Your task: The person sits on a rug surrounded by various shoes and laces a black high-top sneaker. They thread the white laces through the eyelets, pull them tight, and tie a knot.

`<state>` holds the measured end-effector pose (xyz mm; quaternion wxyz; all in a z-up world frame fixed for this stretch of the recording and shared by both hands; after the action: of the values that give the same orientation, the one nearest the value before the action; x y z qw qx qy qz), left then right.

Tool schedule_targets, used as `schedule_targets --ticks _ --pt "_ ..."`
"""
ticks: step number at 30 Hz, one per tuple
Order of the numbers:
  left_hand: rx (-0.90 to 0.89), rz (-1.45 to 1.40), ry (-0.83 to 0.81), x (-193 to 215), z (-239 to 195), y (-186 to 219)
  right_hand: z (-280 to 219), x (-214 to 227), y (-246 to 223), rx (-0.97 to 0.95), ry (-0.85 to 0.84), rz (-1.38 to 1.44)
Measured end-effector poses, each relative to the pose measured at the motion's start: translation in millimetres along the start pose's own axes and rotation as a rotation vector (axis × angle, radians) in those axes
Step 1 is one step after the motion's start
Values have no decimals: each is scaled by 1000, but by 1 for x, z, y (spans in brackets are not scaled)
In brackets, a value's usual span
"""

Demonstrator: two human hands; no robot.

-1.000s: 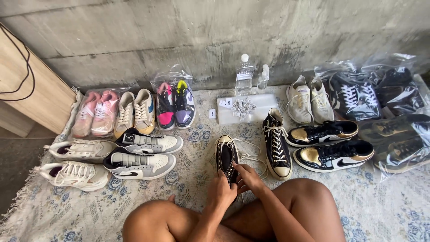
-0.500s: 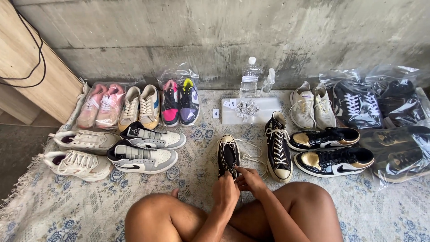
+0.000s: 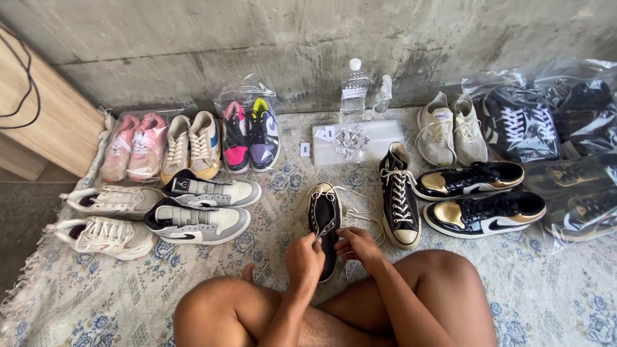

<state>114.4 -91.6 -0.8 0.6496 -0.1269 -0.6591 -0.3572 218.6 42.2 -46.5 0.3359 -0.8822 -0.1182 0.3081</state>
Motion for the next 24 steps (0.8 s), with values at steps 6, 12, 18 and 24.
schedule_targets --ticks 6,12,18,24 --pt "-120 181 -10 -2 44 -35 36 29 13 600 257 -570" --pt "-459 245 30 54 95 -52 -6 -1 -25 915 183 -1007" --pt "-582 100 -127 92 126 -48 -4 -12 -33 869 22 -1127" --pt "-580 8 -153 49 156 -63 35 -8 -9 718 -108 -1324"
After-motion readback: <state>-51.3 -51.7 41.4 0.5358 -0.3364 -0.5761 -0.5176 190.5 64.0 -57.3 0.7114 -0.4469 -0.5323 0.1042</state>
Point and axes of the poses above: each hand's wrist, its own z-axis towards the middle knuckle, its own x-axis out of the back of the hand, y = z × x, the point moved 2 cm from there along z, towards the middle knuckle, and after that the axes turned 15 degrees about z, right-handed, at the moved point
